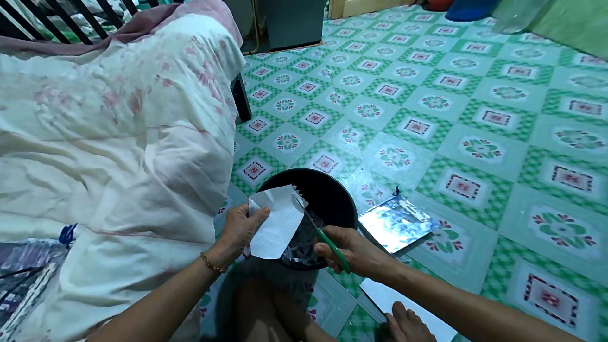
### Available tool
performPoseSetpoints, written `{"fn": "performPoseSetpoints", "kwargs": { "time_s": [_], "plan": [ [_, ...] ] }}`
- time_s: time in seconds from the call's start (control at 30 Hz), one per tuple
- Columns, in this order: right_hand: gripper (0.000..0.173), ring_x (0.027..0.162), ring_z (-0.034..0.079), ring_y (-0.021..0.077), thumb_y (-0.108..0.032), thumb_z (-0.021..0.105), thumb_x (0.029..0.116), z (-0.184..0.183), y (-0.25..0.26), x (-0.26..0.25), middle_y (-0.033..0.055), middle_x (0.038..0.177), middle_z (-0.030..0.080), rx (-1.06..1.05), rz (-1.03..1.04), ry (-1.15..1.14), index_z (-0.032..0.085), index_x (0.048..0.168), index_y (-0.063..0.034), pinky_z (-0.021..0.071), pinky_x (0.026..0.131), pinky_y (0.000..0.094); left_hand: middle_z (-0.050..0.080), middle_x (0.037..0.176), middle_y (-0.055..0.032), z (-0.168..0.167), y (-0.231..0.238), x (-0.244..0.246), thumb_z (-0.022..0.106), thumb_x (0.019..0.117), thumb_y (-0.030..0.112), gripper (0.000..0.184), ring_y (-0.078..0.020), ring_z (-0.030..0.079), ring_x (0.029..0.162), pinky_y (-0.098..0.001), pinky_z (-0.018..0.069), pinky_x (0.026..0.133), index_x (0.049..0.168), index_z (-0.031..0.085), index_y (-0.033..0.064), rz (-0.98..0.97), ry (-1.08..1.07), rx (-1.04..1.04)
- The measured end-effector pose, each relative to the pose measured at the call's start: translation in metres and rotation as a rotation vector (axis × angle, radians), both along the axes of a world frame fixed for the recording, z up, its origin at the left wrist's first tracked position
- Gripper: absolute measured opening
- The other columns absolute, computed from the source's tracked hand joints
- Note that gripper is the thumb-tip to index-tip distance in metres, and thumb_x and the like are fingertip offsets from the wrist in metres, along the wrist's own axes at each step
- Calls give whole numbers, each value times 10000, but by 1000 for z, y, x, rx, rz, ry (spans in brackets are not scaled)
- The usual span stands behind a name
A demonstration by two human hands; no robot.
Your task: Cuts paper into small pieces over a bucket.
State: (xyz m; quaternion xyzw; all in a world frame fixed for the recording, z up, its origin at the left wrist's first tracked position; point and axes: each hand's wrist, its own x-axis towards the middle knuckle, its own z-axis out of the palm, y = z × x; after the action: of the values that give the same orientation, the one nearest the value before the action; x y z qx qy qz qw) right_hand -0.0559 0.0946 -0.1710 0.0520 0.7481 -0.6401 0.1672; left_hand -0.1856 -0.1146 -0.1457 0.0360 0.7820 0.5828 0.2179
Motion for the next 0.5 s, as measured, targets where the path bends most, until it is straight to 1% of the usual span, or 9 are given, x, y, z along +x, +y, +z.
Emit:
{"fn": "performPoseSetpoints", "kwargs": {
  "time_s": [0.07,0.13,0.17,0.23,0.33,0.4,0.5],
  "plan": [
    [240,566,547,-25,-276,636,984,0,0,1,-93,703,551,11,-26,34,602,1052,-48,479,559,151,660,721,8,0,0,0,637,980,-1,47,-39,654,642,-209,569,665,935,624,-2,12,-11,23],
    [210,541,545,-30,-248,654,973,-1,1,1,-98,678,560,30,-39,62,621,1030,-49,475,536,144,681,744,-2,1,0,1,630,981,-8,4,-51,676,663,-219,584,682,980,628,-11,25,-50,75],
    [205,533,546,-30,-245,659,970,-1,1,1,-101,668,561,36,-40,67,625,1024,-50,474,528,143,691,752,-5,1,0,1,630,980,-11,12,-58,686,671,-227,591,688,992,627,-10,28,-77,98],
    [206,536,551,-26,-251,654,977,-2,1,1,-103,664,564,34,-26,47,617,1025,-54,476,532,146,708,746,-10,2,0,1,631,976,-19,17,-70,703,671,-237,605,689,977,631,-2,22,-117,129],
    [321,601,565,4,-334,599,1008,-1,2,-1,-64,734,564,70,47,-11,583,1106,-28,488,594,181,706,722,-2,3,1,3,644,966,-21,50,-65,699,650,-234,604,674,927,643,10,15,-122,110],
    [411,643,575,28,-395,579,1013,-1,2,-2,-31,780,577,116,81,-15,579,1151,-7,495,630,209,701,720,5,2,2,5,644,966,-24,58,-60,694,647,-229,600,673,922,641,14,5,-120,102],
    [459,676,586,50,-422,572,1010,-2,1,-3,-6,811,590,137,92,-3,578,1183,3,506,657,234,704,744,4,1,1,7,643,964,-24,43,-61,696,664,-231,604,687,942,638,13,-30,-135,99]
  ]
}}
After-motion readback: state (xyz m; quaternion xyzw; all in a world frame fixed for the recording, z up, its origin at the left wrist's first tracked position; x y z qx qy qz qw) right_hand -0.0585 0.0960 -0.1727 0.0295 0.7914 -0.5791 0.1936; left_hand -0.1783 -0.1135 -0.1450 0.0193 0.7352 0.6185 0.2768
